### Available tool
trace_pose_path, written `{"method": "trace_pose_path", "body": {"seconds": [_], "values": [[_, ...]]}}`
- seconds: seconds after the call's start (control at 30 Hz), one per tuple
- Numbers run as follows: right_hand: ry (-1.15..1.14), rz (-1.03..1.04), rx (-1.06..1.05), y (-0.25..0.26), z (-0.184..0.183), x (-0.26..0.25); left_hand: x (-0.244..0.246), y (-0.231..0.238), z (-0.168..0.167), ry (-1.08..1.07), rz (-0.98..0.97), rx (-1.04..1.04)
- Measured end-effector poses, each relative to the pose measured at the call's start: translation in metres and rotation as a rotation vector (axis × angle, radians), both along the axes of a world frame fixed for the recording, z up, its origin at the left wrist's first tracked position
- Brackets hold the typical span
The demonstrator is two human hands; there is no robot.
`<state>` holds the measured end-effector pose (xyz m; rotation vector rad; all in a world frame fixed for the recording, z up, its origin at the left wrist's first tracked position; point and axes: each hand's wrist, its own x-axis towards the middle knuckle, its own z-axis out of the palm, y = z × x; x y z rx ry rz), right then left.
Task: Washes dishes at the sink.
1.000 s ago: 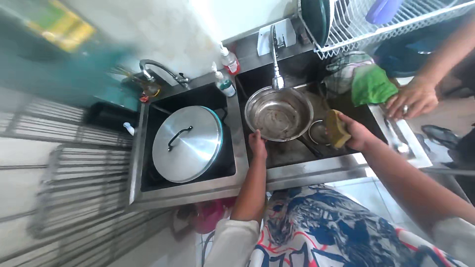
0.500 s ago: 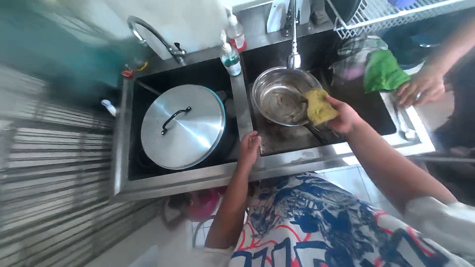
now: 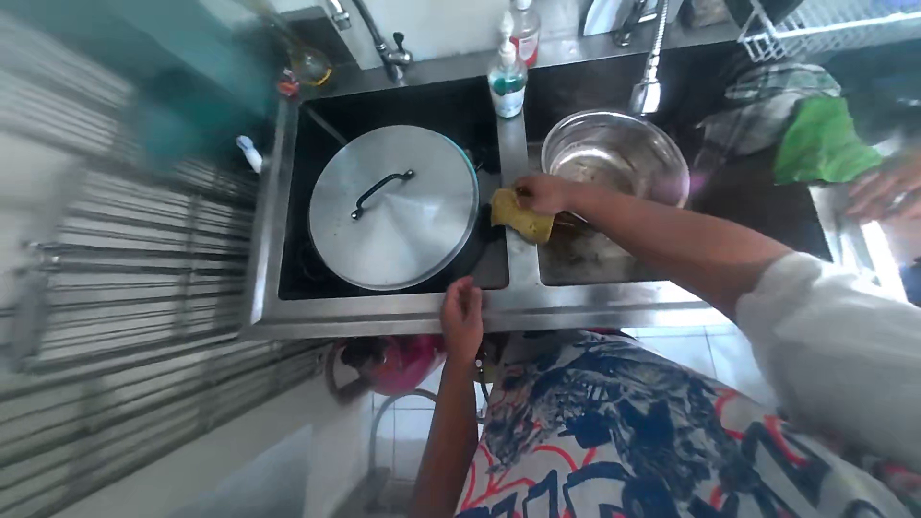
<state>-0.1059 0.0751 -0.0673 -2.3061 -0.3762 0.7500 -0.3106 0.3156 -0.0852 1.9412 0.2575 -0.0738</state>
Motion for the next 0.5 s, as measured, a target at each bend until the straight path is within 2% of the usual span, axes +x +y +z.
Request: {"method": "trace_pose_path", "body": {"seconds": [0.2,0.3,0.37,0.5], "values": [[-0.084,0.091,-0.277,0.018,-0.002,0.012,-0.005,0.028,-0.016,-0.215,0.069,0.319],[-0.128,0.052,-0.28,0.015,0.009,0.014,0.0,0.035,-0.024,-0.33,0.097,0.411],[-0.248,-0.126,-0.154,0.008,0.017,0.028,0.005,0.039,-0.031,-0.38,0.115,0.465],[-0.636,-0.512,0.073,0.012,0.024,0.091,0.01,0.042,-0.054,-0.486,0.114,0.521]]}}
